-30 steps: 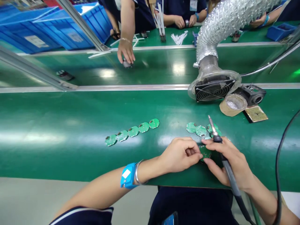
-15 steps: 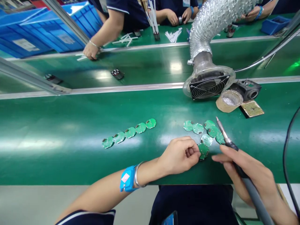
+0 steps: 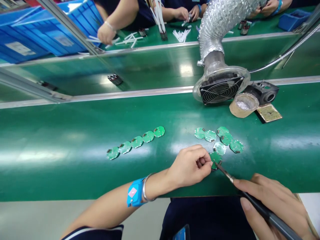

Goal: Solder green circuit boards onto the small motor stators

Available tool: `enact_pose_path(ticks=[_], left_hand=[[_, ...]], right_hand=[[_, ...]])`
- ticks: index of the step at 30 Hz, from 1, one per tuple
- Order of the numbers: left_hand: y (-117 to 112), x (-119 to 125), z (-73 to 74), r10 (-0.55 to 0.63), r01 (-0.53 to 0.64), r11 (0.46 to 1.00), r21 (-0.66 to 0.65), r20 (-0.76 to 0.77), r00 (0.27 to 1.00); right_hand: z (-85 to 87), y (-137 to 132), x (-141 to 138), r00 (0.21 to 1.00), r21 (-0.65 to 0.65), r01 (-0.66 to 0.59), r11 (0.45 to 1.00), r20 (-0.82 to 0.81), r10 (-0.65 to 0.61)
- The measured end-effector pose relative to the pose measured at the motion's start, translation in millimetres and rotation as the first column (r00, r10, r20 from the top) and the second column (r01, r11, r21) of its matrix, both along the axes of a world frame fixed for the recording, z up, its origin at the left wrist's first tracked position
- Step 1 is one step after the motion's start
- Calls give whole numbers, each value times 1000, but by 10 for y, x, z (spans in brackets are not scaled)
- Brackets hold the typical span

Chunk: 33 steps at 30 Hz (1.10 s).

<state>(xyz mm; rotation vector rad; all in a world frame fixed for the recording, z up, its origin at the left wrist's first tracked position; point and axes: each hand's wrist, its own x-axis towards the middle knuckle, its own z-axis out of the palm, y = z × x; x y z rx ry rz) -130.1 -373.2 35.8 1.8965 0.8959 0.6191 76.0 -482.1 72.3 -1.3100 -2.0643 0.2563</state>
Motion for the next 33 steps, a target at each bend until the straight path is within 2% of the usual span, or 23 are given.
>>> enact_pose_path(ticks=[9,15,21,26,30,33], left_hand=[[-11,12,-15,25,-25,998,54,0,1000],[-31,16,-17,33,-32,995,92,-12,999],[-24,13,-14,36,-32,993,111,-35,999],[-29,34,3,18,-11,992,127,-53,998],[-5,-8,29,-9,15,989,147,-45,999],[55,-160,-14,-89,99,977,191,-59,994]], right_hand=[[-35,-27,-32,1000,15,3,1000,-2,-3],[-48,-22,-39,999,48,-52,998,20,51],[-44,-71,14,999,36,40,999,-30,-39],[-196,140,-8,992,91,68,993,-113,-58],[-350,371,-136,988,-6,-53,999,-145,52],[-411,439,-191,983,-27,-86,996,-163,81]])
